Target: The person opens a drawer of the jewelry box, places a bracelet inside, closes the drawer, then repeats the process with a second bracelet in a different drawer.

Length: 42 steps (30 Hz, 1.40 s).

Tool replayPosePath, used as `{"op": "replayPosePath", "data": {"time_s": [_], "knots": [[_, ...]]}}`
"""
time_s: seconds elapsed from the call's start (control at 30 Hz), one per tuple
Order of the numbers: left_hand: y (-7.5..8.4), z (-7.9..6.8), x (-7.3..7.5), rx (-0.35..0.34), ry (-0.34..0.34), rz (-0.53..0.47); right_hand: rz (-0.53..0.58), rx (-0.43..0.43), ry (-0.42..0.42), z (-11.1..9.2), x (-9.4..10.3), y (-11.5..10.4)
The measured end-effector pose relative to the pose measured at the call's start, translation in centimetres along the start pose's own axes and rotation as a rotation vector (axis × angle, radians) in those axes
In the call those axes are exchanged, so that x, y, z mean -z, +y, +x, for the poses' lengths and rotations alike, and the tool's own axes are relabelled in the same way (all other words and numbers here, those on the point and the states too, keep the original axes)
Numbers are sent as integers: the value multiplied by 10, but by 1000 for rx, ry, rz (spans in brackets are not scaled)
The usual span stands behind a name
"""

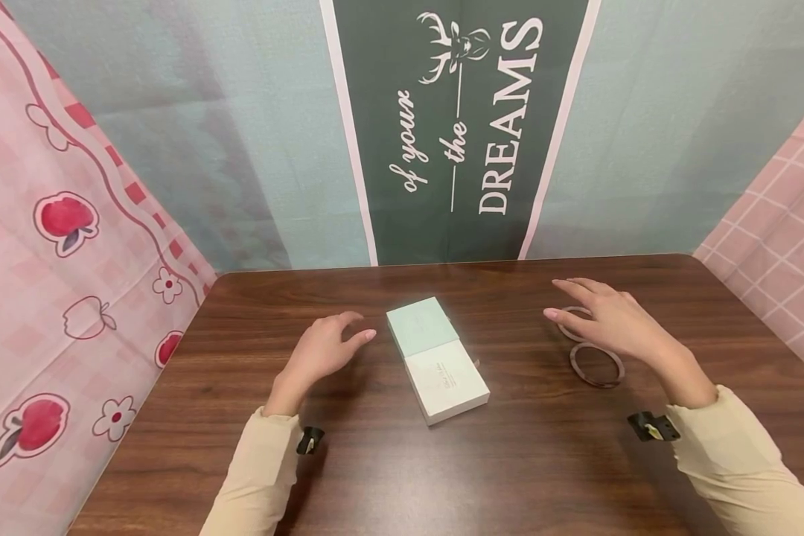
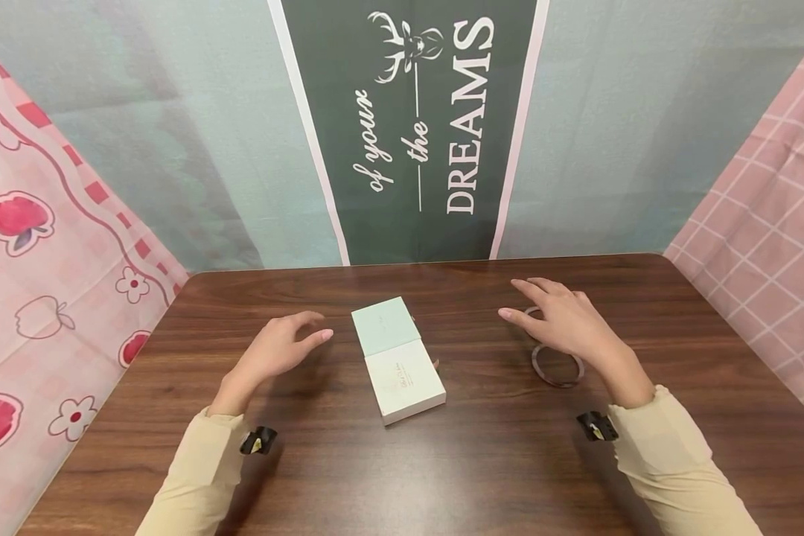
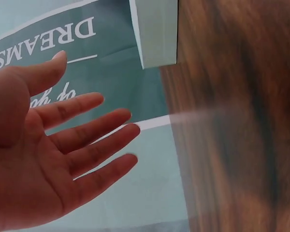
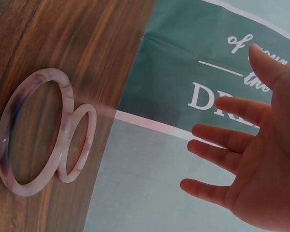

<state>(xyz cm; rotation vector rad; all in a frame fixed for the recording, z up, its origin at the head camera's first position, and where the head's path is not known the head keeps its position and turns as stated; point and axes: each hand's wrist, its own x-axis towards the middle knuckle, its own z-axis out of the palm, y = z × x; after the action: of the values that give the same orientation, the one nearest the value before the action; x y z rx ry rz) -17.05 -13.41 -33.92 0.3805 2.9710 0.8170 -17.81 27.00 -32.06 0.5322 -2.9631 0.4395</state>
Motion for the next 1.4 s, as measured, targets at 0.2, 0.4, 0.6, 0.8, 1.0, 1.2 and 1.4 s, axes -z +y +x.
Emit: {"op": "replayPosePath", "data": {"time_s": [0.2,0.4,0.6,0.8,1.0,1.2,1.4], "knots": [[3,0,-10,9,-20,-87,34,40,-2,-1,0,3],[4,2,-21,21,-77,-173,74,70,-17,-2,-2,7],[8,3,-31,47,-164,-269,94,67,-34,-3,-4,10],[10,5,-42,57,-219,-330,100,55,-37,-4,-4,11],[13,5,-49,60,-268,-378,105,51,-44,-5,-5,12],[16,5,-56,67,-299,-409,98,46,-40,-6,-6,13],[17,5,-63,77,-307,-462,92,31,-52,-7,-6,13]]}}
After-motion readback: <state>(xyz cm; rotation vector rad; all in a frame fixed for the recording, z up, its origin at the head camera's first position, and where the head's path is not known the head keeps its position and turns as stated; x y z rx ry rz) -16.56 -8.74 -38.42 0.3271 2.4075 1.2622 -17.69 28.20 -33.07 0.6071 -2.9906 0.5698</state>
